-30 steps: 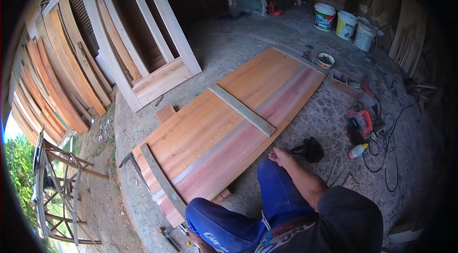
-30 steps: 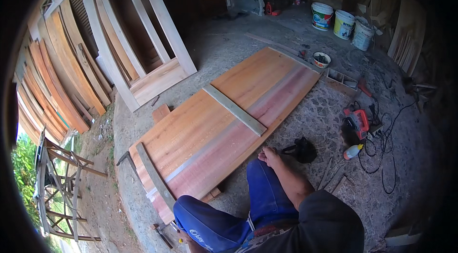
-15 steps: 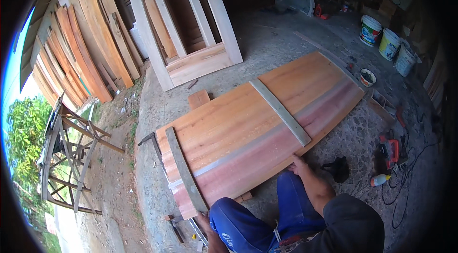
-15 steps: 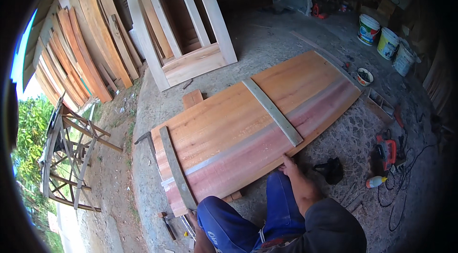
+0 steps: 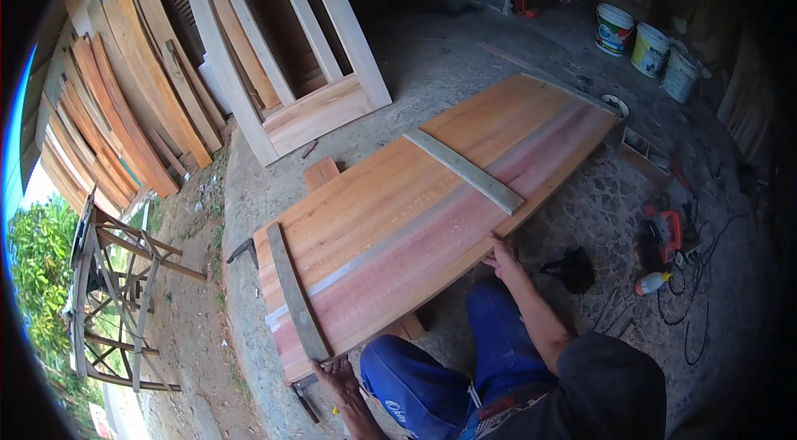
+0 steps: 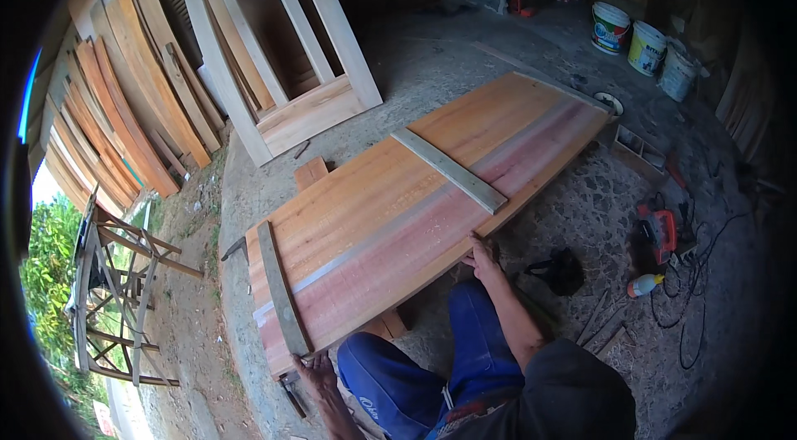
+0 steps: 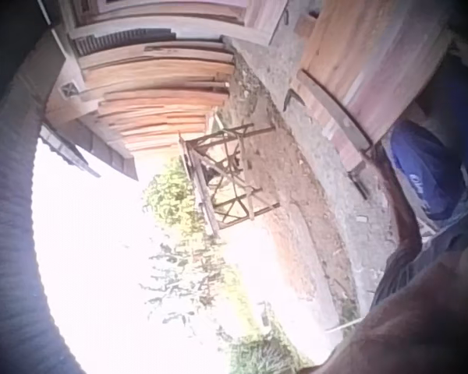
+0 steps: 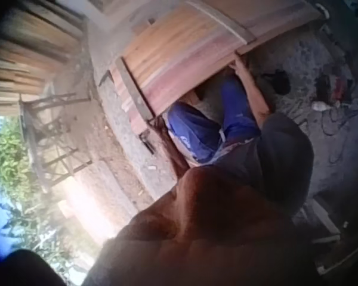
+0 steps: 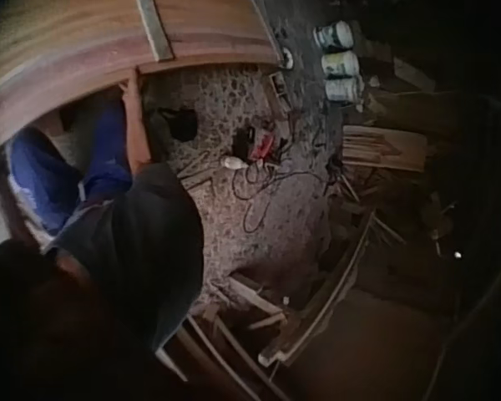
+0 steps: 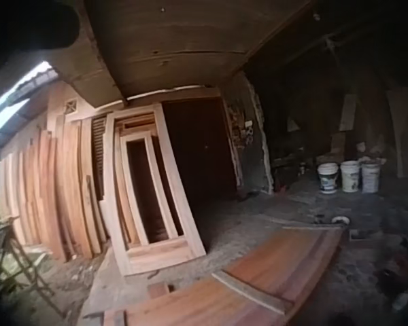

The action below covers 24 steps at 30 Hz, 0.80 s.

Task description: The person selects wood panels from a pile and assembles them onto a door frame using a hammer and a long clamp to secure the pieces.

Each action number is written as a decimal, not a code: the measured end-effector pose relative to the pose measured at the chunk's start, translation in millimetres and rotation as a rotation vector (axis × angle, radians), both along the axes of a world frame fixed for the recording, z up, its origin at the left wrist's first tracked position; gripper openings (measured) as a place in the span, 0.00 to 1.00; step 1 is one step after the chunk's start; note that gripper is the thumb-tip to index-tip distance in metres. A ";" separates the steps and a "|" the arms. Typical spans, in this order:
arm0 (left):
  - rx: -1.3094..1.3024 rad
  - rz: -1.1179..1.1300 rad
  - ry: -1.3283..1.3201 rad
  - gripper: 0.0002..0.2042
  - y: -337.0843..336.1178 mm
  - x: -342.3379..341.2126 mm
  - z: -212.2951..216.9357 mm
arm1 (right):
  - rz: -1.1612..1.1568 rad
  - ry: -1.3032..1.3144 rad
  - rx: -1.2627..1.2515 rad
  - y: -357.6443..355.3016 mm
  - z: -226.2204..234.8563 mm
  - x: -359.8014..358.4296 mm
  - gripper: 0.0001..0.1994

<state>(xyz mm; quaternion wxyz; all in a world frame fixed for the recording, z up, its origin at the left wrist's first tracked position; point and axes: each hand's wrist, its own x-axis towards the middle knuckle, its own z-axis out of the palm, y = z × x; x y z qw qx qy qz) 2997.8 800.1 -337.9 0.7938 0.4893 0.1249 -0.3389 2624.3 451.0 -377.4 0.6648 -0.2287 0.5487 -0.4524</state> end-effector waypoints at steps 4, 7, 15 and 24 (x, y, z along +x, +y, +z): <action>-0.026 0.005 -0.159 0.54 -10.8 -12.4 100.9 | -0.118 0.039 -0.106 -6.8 84.6 14.6 0.25; -0.118 0.018 -0.235 0.43 -16.7 -4.7 164.0 | -0.052 0.077 -0.158 -9.9 179.0 16.3 0.22; -0.175 -0.064 -0.510 0.23 -73.0 58.5 246.1 | 0.112 0.088 -0.404 -86.7 300.4 36.2 0.14; 0.015 0.023 -0.677 0.18 -124.0 86.4 297.7 | 0.217 0.174 -0.435 -149.4 355.7 62.4 0.14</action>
